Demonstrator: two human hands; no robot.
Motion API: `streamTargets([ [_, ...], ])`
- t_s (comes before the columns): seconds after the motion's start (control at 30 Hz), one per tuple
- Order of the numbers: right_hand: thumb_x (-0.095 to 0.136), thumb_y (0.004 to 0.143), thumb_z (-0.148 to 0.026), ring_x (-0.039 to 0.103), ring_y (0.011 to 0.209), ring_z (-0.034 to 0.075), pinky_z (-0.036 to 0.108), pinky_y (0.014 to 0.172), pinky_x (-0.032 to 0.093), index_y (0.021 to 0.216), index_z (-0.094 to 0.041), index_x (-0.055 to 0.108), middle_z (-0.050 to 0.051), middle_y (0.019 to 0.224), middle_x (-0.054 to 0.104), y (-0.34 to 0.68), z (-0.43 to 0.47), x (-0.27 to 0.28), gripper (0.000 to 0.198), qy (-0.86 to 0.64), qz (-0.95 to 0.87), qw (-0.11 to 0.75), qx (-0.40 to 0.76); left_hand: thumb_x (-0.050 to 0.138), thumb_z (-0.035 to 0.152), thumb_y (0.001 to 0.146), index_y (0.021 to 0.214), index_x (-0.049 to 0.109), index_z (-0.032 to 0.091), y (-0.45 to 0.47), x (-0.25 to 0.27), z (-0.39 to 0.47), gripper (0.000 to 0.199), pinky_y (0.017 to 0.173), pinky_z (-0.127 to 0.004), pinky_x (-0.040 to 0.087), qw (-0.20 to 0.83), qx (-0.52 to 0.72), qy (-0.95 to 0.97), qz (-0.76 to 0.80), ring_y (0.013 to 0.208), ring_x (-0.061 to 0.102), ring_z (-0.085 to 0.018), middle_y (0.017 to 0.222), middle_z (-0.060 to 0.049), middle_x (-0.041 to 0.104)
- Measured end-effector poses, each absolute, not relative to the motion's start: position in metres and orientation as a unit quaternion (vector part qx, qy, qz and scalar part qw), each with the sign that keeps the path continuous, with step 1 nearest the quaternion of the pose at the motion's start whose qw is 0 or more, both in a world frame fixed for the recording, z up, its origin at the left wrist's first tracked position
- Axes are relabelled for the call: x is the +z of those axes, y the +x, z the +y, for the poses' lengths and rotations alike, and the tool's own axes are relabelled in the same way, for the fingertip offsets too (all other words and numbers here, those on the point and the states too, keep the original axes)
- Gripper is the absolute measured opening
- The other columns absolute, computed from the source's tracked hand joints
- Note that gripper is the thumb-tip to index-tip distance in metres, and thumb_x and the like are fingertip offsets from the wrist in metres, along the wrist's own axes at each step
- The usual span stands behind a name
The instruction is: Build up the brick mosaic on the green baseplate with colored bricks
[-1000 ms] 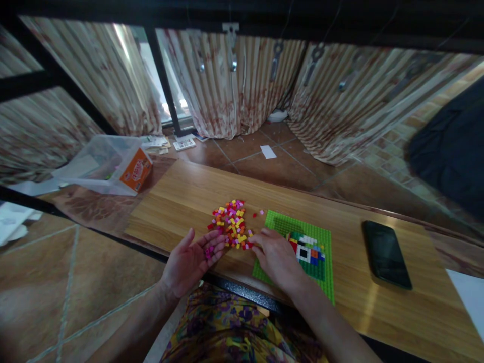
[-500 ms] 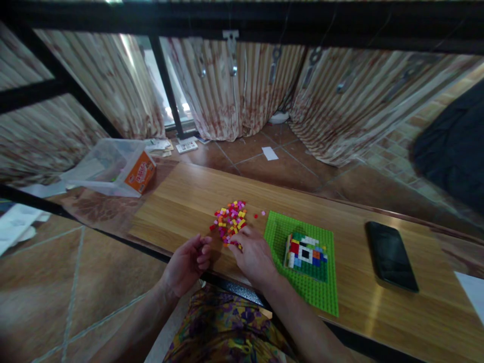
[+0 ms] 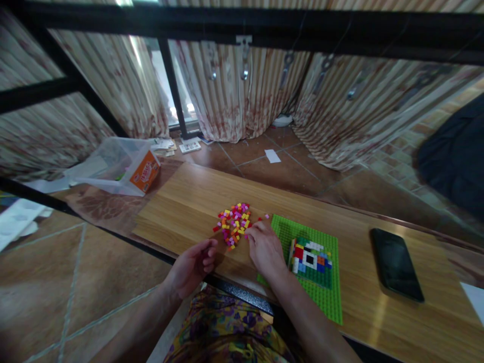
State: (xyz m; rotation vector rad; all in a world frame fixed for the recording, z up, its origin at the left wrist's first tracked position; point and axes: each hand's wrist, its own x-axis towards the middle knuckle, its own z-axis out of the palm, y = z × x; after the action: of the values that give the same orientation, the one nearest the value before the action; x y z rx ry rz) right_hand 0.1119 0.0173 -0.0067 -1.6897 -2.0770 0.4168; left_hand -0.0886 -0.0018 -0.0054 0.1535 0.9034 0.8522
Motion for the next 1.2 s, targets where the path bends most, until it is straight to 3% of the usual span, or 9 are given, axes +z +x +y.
streamTargets([
  [0.13,0.046,0.085,-0.016,0.055,0.088,0.017,0.030,0.089,0.038,0.085,-0.020,0.067,0.005,0.089,0.062,0.103,0.032,-0.004,0.021,-0.624,-0.738,0.216,0.137,0.057,0.025,0.077,0.087,0.061,0.011,-0.087,-0.005,-0.003,0.017,0.042,-0.017,0.027,0.803,0.402,0.078,0.433,0.047,0.037,-0.003,0.063,0.002,0.048],
  [0.4,0.048,0.084,-0.014,0.054,0.089,0.017,0.028,0.083,0.039,0.093,-0.021,0.069,0.005,0.094,0.062,0.093,0.058,-0.006,0.024,-0.617,-0.749,0.195,0.142,0.056,0.024,0.078,0.088,0.061,0.011,-0.087,-0.007,-0.003,0.016,0.042,-0.017,0.030,0.799,0.414,0.071,0.430,0.048,0.043,-0.004,0.064,0.001,0.052],
  [0.63,0.046,0.082,-0.010,0.054,0.091,0.017,0.029,0.085,0.039,0.079,-0.022,0.070,0.005,0.093,0.062,0.102,0.050,-0.008,0.028,-0.602,-0.758,0.210,0.140,0.048,0.029,0.086,0.088,0.062,0.011,-0.088,-0.006,0.001,0.022,0.053,-0.019,0.045,0.812,0.400,0.033,0.424,0.059,0.057,-0.009,0.073,-0.004,0.062],
  [0.77,0.046,0.085,-0.014,0.054,0.091,0.017,0.028,0.084,0.039,0.084,-0.022,0.070,0.005,0.095,0.062,0.095,0.053,-0.002,0.025,-0.596,-0.762,0.214,0.136,0.046,0.032,0.087,0.090,0.061,0.011,-0.087,-0.005,0.002,0.026,0.058,-0.021,0.049,0.815,0.400,0.028,0.419,0.064,0.061,-0.011,0.077,-0.007,0.065],
  [0.93,0.048,0.087,-0.025,0.055,0.090,0.019,0.029,0.083,0.037,0.085,-0.021,0.069,0.006,0.090,0.064,0.080,0.063,0.002,0.021,-0.586,-0.789,0.134,0.128,0.043,0.036,0.088,0.094,0.060,0.010,-0.089,-0.006,0.002,0.032,0.066,-0.025,0.051,0.825,0.405,0.021,0.393,0.072,0.063,-0.014,0.083,-0.010,0.066],
  [1.2,0.046,0.085,-0.023,0.057,0.087,0.020,0.030,0.078,0.038,0.079,-0.020,0.069,0.007,0.088,0.067,0.069,0.071,0.009,0.024,-0.605,-0.788,0.015,0.112,0.041,0.043,0.088,0.107,0.056,0.008,-0.095,-0.004,0.000,0.043,0.080,-0.032,0.050,0.849,0.422,0.000,0.319,0.091,0.063,-0.020,0.109,-0.017,0.062],
])
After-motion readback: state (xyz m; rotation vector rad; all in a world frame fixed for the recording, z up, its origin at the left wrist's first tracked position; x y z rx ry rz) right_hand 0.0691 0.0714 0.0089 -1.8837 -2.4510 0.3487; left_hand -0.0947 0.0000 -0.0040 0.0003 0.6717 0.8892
